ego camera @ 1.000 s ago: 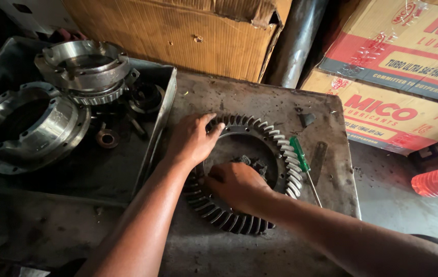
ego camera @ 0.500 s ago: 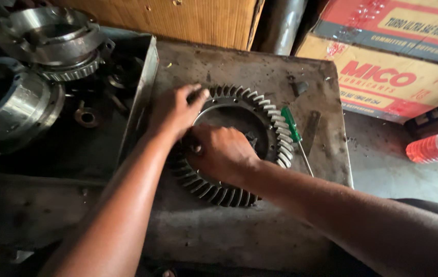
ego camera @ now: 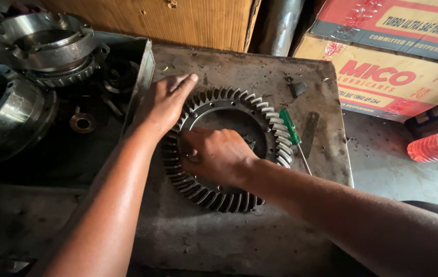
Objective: The person assembles a differential by placing internal gears and pins into a metal ring gear housing, using a screwdriver to align components, and wiping a gear part with a cloth.
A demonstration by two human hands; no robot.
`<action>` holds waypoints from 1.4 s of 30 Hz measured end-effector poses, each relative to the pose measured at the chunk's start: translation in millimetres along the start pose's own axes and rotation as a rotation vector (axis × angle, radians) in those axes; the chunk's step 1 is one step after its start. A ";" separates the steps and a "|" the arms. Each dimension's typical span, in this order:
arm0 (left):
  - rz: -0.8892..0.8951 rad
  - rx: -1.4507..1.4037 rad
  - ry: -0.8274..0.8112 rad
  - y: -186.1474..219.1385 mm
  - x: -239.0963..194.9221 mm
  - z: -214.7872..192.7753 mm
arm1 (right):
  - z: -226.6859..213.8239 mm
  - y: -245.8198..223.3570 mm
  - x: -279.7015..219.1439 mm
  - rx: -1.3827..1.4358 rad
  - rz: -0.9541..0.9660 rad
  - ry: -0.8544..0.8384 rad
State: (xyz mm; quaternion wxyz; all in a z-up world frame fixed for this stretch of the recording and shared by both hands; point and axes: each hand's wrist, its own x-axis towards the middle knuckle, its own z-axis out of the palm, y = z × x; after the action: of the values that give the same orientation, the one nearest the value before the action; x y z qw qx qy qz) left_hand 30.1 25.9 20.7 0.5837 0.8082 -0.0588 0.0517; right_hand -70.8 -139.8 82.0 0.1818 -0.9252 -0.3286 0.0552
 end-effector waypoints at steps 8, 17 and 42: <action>-0.069 0.516 -0.074 38.9 -28.9 3.9 | -59.1 47.0 10.0 -0.159 0.253 -0.182; 0.554 0.886 -0.082 49.1 -74.3 54.1 | -88.7 95.0 -37.1 -0.105 0.446 -0.047; 0.275 -0.388 0.223 10.3 -2.7 81.5 | -63.0 89.0 8.3 1.169 0.390 0.250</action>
State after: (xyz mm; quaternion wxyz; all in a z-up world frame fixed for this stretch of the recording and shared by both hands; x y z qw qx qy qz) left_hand 27.0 -54.7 4.4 0.7182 0.6547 -0.1122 0.2073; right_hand 1.9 -217.4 107.5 0.6811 -0.7154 -0.0454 0.1491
